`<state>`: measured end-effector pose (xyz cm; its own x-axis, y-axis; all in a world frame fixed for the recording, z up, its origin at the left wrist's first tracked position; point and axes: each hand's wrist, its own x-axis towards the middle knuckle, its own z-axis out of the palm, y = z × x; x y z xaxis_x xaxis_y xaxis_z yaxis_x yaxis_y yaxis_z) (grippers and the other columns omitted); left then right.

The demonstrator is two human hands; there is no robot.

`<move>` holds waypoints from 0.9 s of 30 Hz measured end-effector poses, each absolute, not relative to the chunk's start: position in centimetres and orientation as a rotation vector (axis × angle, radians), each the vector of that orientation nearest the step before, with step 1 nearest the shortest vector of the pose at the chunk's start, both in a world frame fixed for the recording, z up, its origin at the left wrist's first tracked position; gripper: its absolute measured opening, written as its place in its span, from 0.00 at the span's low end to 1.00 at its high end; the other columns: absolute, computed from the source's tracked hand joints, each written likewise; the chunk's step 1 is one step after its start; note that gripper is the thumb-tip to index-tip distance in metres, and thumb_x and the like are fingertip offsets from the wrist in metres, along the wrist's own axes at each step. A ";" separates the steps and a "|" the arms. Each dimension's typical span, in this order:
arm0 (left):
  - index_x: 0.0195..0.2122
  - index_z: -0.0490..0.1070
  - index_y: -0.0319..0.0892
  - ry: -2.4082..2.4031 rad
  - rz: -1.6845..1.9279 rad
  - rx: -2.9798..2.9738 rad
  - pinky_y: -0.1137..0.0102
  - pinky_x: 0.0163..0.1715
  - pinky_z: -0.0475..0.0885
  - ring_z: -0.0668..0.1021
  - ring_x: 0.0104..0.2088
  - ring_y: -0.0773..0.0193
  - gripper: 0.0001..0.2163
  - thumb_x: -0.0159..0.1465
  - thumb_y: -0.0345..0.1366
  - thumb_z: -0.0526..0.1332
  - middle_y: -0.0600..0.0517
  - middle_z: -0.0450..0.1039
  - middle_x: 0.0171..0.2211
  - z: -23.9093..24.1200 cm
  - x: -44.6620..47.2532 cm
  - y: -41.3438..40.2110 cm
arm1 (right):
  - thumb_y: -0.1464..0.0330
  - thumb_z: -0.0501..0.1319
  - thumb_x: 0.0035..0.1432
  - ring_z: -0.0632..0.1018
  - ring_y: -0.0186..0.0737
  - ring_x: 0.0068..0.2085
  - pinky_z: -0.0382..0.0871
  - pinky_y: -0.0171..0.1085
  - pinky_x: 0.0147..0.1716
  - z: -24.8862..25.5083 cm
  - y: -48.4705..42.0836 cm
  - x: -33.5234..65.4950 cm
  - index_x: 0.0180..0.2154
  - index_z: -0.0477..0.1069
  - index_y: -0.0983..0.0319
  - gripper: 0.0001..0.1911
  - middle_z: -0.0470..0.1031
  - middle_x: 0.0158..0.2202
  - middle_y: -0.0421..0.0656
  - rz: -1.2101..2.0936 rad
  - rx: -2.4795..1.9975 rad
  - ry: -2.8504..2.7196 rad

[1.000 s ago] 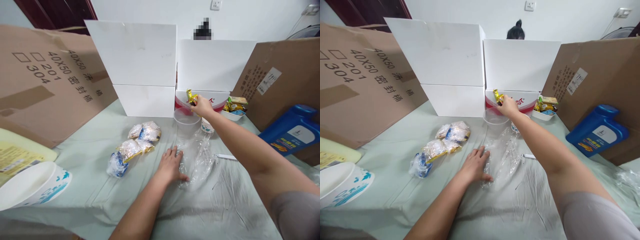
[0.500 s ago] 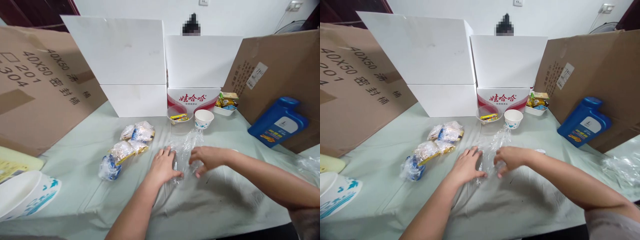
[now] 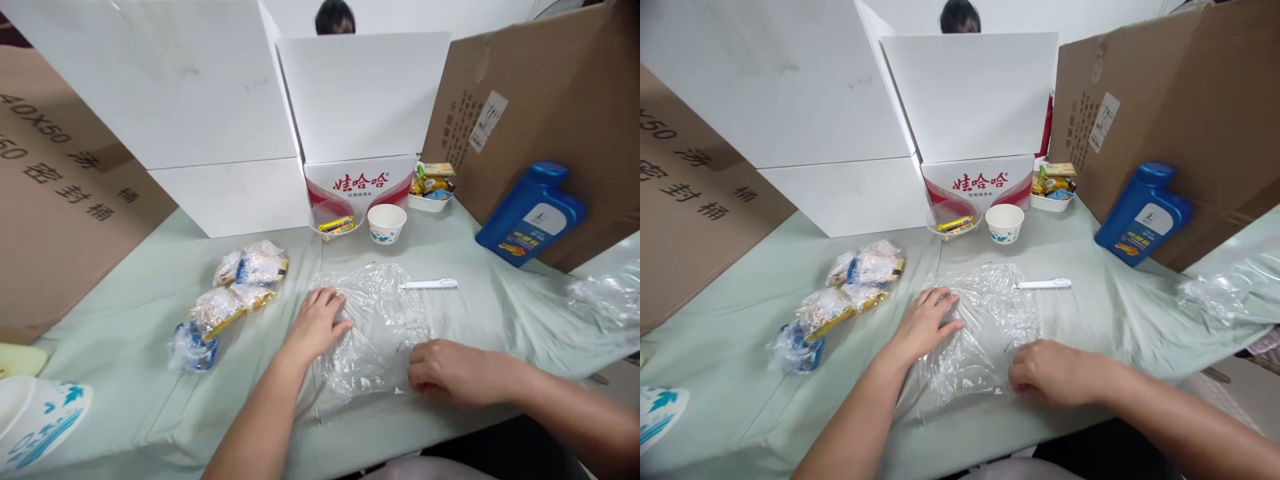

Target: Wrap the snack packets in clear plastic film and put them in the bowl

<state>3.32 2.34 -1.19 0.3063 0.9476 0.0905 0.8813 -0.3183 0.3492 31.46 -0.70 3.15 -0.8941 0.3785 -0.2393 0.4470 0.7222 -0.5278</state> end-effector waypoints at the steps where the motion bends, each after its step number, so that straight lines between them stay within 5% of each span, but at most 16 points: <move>1: 0.50 0.72 0.46 1.663 0.425 2.325 0.53 0.59 0.62 0.66 0.59 0.48 0.18 0.58 0.40 0.65 0.45 0.68 0.56 -1.3 3.3 2.3 | 0.77 0.57 0.58 0.75 0.38 0.37 0.66 0.35 0.36 3.4 -0.8 31.5 0.35 0.73 0.59 0.10 0.75 0.33 0.40 -0.985 0.623 2.790; 6: 0.38 0.76 0.44 1.435 0.694 2.129 0.58 0.55 0.65 0.71 0.53 0.53 0.09 0.62 0.42 0.61 0.46 0.72 0.49 0.9 2.3 1.7 | 0.76 0.55 0.58 0.74 0.35 0.37 0.67 0.34 0.38 4.8 1.0 31.9 0.37 0.73 0.60 0.10 0.75 0.35 0.40 -1.275 0.667 2.796; 9: 0.43 0.75 0.46 1.068 0.480 1.946 0.63 0.48 0.70 0.75 0.47 0.55 0.19 0.56 0.51 0.66 0.48 0.74 0.46 2.5 1.4 1.3 | 0.71 0.56 0.59 0.74 0.35 0.36 0.68 0.36 0.37 4.9 4.2 32.0 0.36 0.71 0.61 0.06 0.75 0.35 0.42 -1.413 0.933 2.814; 12: 0.47 0.74 0.48 0.944 0.224 1.925 0.64 0.48 0.70 0.75 0.46 0.55 0.29 0.43 0.50 0.73 0.49 0.74 0.47 2.5 0.6 1.5 | 0.66 0.56 0.59 0.76 0.36 0.35 0.69 0.36 0.36 3.8 7.7 31.6 0.34 0.67 0.61 0.05 0.75 0.33 0.41 -1.674 1.280 2.720; 15: 0.32 0.75 0.44 1.019 0.269 1.878 0.63 0.48 0.69 0.76 0.45 0.56 0.13 0.50 0.45 0.70 0.49 0.76 0.42 1.6 0.3 1.9 | 0.67 0.56 0.58 0.76 0.35 0.31 0.69 0.35 0.32 1.9 10.4 30.7 0.33 0.64 0.60 0.03 0.74 0.30 0.39 -1.741 1.669 2.634; 19: 0.31 0.68 0.42 1.162 0.460 1.509 0.69 0.31 0.71 0.80 0.34 0.61 0.10 0.58 0.44 0.61 0.49 0.77 0.36 1.1 -0.1 2.2 | 0.67 0.54 0.60 0.74 0.35 0.25 0.66 0.33 0.28 -0.2 11.5 29.6 0.35 0.65 0.59 0.03 0.72 0.23 0.36 -1.387 1.877 2.665; 22: 0.32 0.61 0.44 1.329 0.563 1.346 0.75 0.18 0.62 0.77 0.22 0.67 0.10 0.59 0.44 0.57 0.52 0.77 0.36 1.2 -0.5 2.4 | 0.65 0.54 0.61 0.75 0.37 0.28 0.64 0.34 0.29 -0.9 11.3 29.7 0.37 0.68 0.59 0.06 0.75 0.25 0.38 -1.003 1.898 2.712; 27: 0.30 0.60 0.44 1.602 0.637 1.461 0.72 0.21 0.65 0.73 0.16 0.69 0.06 0.60 0.40 0.54 0.57 0.74 0.28 0.5 -0.6 2.8 | 0.62 0.56 0.61 0.77 0.44 0.38 0.63 0.37 0.32 -0.7 11.0 31.0 0.40 0.70 0.59 0.10 0.78 0.35 0.44 -0.392 2.110 2.549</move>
<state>-0.56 2.77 0.54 0.0479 0.9673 -0.2490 0.5325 0.1862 0.8257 30.98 10.96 -0.74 -0.1874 0.9823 -0.0026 0.9378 0.1781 -0.2981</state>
